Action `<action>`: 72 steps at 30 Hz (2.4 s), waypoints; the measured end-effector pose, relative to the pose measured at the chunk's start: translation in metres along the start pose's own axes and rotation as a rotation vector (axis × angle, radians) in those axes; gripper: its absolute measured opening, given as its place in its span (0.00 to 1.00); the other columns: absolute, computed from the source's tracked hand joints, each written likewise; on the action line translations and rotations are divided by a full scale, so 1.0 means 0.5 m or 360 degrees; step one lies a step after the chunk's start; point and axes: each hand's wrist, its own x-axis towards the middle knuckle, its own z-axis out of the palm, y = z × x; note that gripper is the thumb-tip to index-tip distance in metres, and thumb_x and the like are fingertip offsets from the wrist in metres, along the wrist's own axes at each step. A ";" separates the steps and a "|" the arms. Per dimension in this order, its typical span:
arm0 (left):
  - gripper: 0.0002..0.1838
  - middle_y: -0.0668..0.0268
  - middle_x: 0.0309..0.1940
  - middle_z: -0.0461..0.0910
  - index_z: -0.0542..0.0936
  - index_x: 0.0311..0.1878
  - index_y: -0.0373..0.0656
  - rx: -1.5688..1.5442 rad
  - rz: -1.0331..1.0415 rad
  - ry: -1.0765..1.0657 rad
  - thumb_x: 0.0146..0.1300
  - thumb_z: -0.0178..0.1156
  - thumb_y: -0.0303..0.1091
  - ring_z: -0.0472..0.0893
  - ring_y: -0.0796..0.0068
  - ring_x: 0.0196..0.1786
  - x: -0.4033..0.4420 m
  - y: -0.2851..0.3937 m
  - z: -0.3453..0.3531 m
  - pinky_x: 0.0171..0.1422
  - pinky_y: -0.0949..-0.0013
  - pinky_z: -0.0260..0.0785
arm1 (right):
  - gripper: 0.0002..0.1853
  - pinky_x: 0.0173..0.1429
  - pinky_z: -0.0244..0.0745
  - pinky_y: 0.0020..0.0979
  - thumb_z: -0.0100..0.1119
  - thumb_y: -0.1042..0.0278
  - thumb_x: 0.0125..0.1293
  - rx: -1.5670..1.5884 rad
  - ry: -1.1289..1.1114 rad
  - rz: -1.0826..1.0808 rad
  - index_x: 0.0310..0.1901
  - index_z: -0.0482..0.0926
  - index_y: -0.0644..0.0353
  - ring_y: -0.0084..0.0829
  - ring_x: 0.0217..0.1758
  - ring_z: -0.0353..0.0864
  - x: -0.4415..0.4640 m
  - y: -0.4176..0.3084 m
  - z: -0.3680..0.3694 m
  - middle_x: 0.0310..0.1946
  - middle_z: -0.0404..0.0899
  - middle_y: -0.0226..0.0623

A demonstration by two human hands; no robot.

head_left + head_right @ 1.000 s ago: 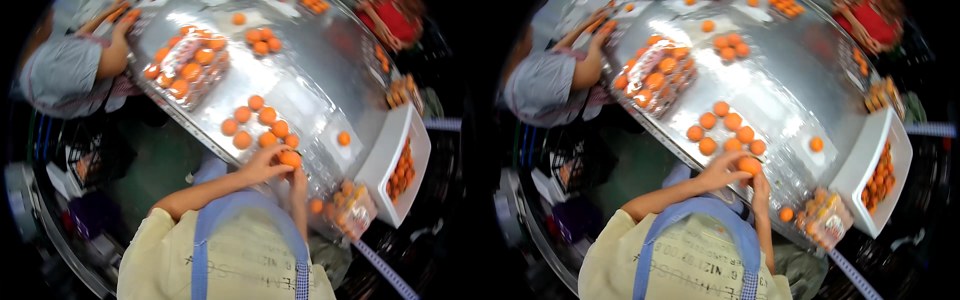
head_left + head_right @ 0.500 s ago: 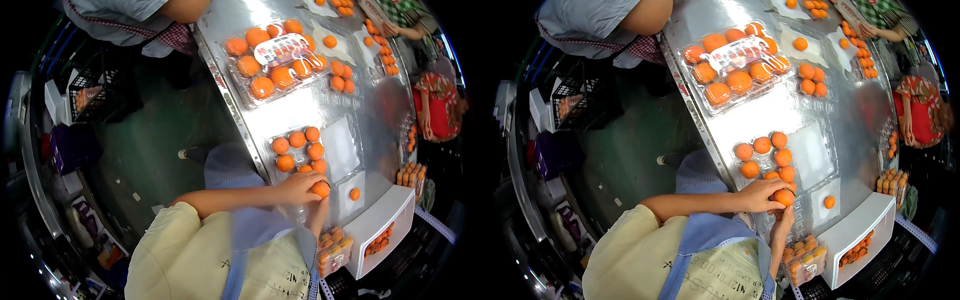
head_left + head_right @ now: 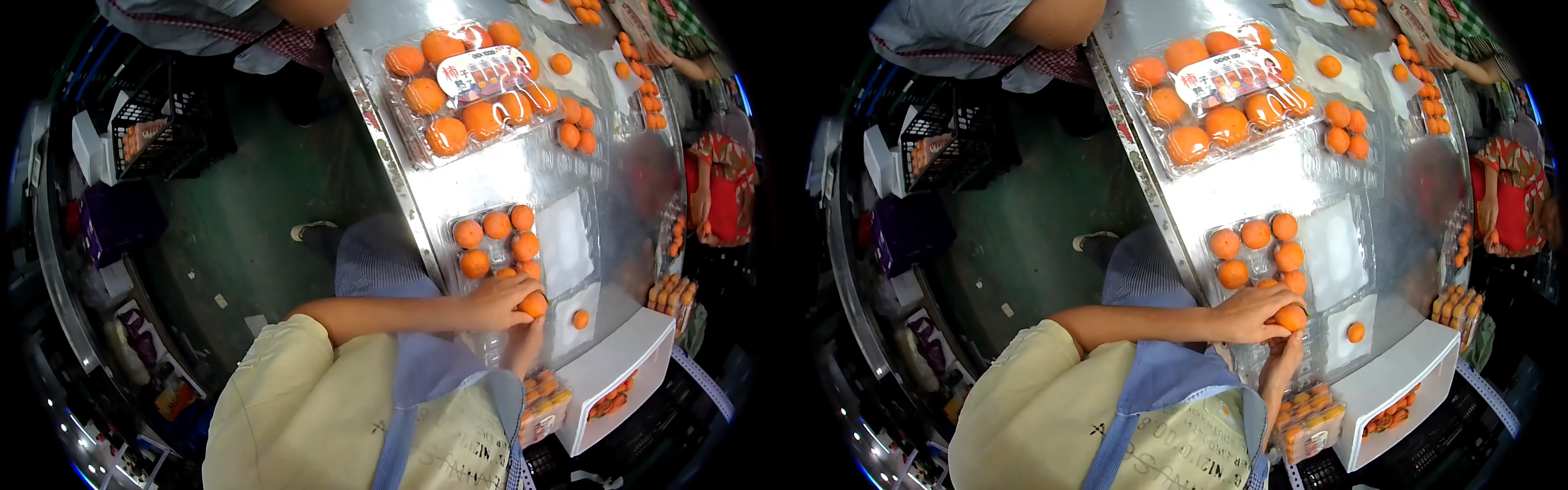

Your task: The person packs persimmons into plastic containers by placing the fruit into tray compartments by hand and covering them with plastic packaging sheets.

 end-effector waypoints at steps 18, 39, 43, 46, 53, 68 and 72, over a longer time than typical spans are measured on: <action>0.20 0.73 0.29 0.75 0.76 0.48 0.37 -0.0970 -0.0947 -0.0430 0.63 0.55 0.45 0.67 0.89 0.24 0.011 0.012 0.005 0.26 0.84 0.55 | 0.29 0.45 0.69 0.28 0.69 0.67 0.48 -0.0415 0.0053 -0.0680 0.53 0.71 0.61 0.28 0.45 0.73 -0.027 -0.041 -0.025 0.46 0.72 0.39; 0.18 0.68 0.33 0.78 0.74 0.46 0.41 -0.0663 -0.0975 -0.0432 0.68 0.46 0.46 0.72 0.83 0.29 0.006 0.010 0.023 0.33 0.79 0.63 | 0.32 0.49 0.79 0.23 0.50 0.55 0.66 0.1921 0.0502 -0.1448 0.60 0.54 0.75 0.33 0.48 0.75 -0.058 -0.196 -0.459 0.53 0.67 0.56; 0.15 0.68 0.32 0.78 0.74 0.45 0.41 -0.0697 -0.0975 -0.0439 0.68 0.47 0.43 0.72 0.83 0.29 0.011 0.011 0.025 0.33 0.79 0.63 | 0.32 0.43 0.77 0.20 0.46 0.51 0.67 0.1520 0.0621 -0.1307 0.60 0.57 0.75 0.26 0.43 0.75 -0.062 -0.216 -0.445 0.48 0.72 0.46; 0.15 0.68 0.32 0.78 0.74 0.45 0.41 -0.0710 -0.0953 -0.0292 0.68 0.47 0.42 0.72 0.83 0.28 0.010 0.020 0.023 0.32 0.80 0.62 | 0.24 0.36 0.73 0.19 0.49 0.56 0.67 0.1297 0.0729 -0.0851 0.55 0.66 0.69 0.22 0.34 0.75 -0.029 -0.124 -0.382 0.38 0.77 0.39; 0.09 0.69 0.27 0.74 0.73 0.44 0.39 -0.0923 -0.0799 0.0111 0.65 0.52 0.33 0.71 0.83 0.25 0.007 -0.012 -0.016 0.29 0.80 0.60 | 0.14 0.31 0.65 0.19 0.52 0.61 0.65 0.1241 0.0580 -0.0412 0.45 0.74 0.63 0.18 0.27 0.69 -0.006 -0.033 -0.239 0.27 0.75 0.29; 0.09 0.70 0.28 0.75 0.74 0.44 0.40 -0.1037 -0.0756 0.0154 0.64 0.54 0.32 0.69 0.85 0.25 0.015 -0.011 -0.091 0.28 0.81 0.60 | 0.20 0.46 0.71 0.38 0.61 0.58 0.51 -0.1671 0.0429 -0.0356 0.45 0.75 0.57 0.39 0.46 0.75 0.068 -0.013 -0.063 0.40 0.75 0.39; 0.08 0.70 0.27 0.75 0.75 0.44 0.40 -0.1008 -0.0795 0.0102 0.63 0.54 0.32 0.69 0.86 0.24 0.029 -0.009 -0.116 0.29 0.82 0.60 | 0.19 0.45 0.71 0.39 0.61 0.59 0.49 -0.1768 0.0495 -0.0294 0.43 0.76 0.58 0.40 0.45 0.75 0.074 -0.016 -0.048 0.41 0.75 0.39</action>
